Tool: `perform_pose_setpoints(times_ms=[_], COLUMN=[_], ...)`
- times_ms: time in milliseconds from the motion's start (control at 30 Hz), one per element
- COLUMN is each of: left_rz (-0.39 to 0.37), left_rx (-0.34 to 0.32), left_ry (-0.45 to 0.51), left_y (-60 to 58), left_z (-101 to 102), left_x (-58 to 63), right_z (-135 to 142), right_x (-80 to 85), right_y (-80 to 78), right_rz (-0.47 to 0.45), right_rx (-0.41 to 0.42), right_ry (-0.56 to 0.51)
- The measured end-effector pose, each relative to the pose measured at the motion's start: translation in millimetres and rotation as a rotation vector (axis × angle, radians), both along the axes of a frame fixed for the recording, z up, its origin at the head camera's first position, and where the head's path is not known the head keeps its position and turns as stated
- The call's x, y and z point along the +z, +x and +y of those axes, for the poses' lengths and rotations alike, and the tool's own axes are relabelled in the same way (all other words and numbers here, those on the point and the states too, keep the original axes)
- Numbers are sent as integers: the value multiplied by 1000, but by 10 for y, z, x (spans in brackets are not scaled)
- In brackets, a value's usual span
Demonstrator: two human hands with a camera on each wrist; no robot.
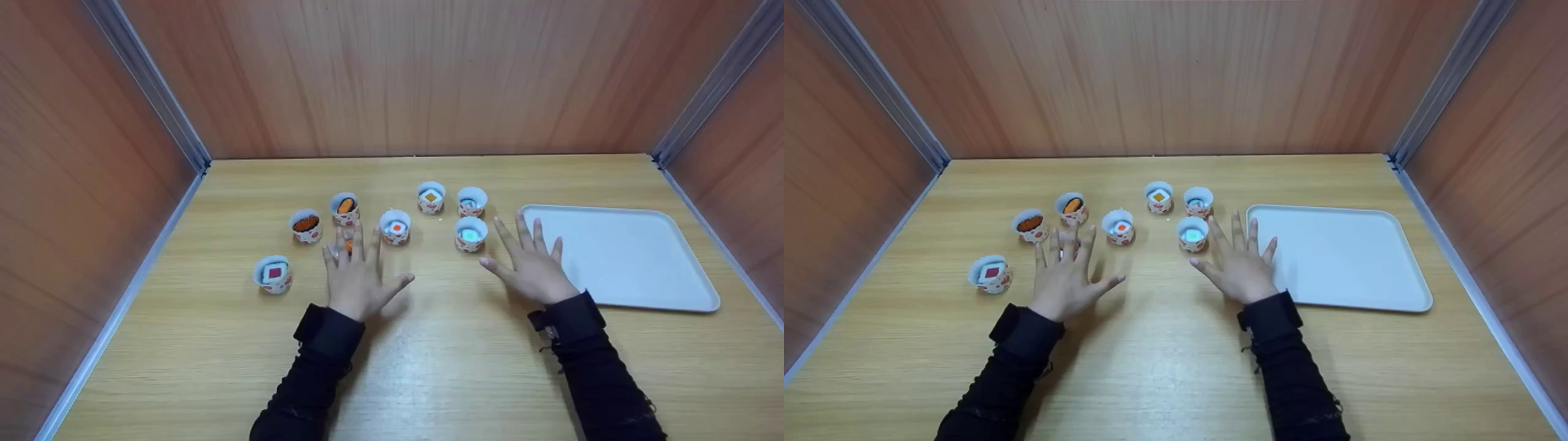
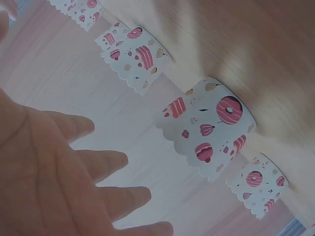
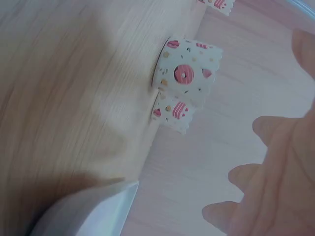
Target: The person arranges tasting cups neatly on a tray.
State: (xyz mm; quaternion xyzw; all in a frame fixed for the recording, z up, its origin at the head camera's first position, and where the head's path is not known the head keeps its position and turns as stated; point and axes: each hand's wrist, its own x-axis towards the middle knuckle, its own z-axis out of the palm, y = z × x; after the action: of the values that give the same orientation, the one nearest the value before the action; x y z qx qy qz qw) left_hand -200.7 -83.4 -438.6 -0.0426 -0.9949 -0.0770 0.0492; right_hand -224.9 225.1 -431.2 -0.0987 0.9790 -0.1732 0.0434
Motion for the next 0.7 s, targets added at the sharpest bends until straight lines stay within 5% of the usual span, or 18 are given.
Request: perform_pose_setpoints(times_ms=[333, 700], left_rz=[-46, -80], left_rx=[-61, -288], left_ry=[133, 220], left_y=[72, 220], left_z=[141, 681], left_x=[101, 67], right_z=[565, 1466], right_x=[95, 74], right_y=[26, -4], right_rz=[95, 43], right_rx=[-9, -119], right_ry=[-41, -252])
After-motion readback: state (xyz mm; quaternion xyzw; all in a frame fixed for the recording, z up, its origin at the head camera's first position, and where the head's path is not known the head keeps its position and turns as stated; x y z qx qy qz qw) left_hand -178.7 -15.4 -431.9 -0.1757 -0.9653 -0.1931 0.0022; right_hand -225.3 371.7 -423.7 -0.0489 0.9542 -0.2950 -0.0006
